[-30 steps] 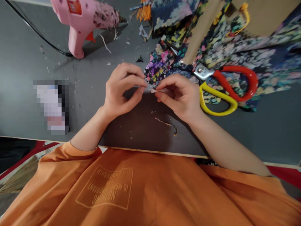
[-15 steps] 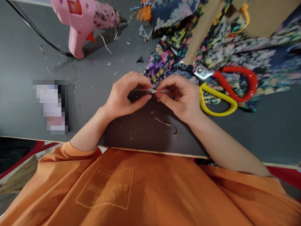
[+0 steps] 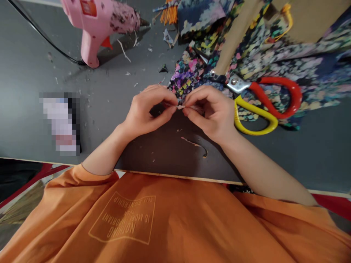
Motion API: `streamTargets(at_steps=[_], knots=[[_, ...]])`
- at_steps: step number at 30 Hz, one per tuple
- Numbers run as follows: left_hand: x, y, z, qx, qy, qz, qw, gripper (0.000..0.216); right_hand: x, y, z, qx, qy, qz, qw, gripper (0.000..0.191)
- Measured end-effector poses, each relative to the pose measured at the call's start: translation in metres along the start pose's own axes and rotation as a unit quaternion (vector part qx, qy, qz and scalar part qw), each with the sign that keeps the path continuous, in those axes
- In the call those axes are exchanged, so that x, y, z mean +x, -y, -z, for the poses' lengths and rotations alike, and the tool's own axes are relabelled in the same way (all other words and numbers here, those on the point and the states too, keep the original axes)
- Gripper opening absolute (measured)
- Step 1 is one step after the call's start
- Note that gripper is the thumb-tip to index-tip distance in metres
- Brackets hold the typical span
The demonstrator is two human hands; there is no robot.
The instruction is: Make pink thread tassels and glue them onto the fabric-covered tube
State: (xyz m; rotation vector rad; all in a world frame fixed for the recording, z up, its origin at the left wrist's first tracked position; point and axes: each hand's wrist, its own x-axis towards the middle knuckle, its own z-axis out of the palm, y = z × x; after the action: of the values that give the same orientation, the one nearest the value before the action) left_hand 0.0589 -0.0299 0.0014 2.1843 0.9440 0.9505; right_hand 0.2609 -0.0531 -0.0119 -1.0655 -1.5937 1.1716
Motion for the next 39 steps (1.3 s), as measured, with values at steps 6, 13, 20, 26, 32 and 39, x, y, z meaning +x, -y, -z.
streamTargets(at_steps=[6, 13, 20, 26, 32, 39], knots=[[0.0005, 0.0010, -0.0001, 0.043, 0.007, 0.001, 0.999, 0.009, -0.0007, 0.0016, -0.0007, 0.018, -0.003, -0.006, 1.000, 0.009], [0.0013, 0.0028, -0.0011, 0.055, 0.015, -0.021, 0.998, 0.011, 0.0006, 0.0048, -0.0039, 0.040, -0.003, -0.036, 0.999, 0.007], [0.0013, 0.0024, -0.0001, 0.040, 0.014, -0.033, 0.999, 0.005, 0.0013, 0.0068, -0.0045, 0.035, -0.007, -0.026, 0.999, 0.003], [0.0012, 0.0016, -0.0017, 0.041, 0.007, -0.033, 0.999, 0.006, -0.0005, 0.0061, -0.0045, 0.011, -0.008, -0.009, 1.000, 0.004], [0.0013, 0.0015, -0.0037, 0.052, 0.004, -0.045, 0.998, 0.005, -0.0003, 0.0077, -0.0038, -0.009, -0.004, -0.005, 1.000, 0.003], [0.0019, 0.0020, -0.0015, 0.047, 0.008, -0.056, 0.997, 0.004, 0.0005, 0.0063, -0.0039, -0.001, 0.000, -0.001, 1.000, 0.003]])
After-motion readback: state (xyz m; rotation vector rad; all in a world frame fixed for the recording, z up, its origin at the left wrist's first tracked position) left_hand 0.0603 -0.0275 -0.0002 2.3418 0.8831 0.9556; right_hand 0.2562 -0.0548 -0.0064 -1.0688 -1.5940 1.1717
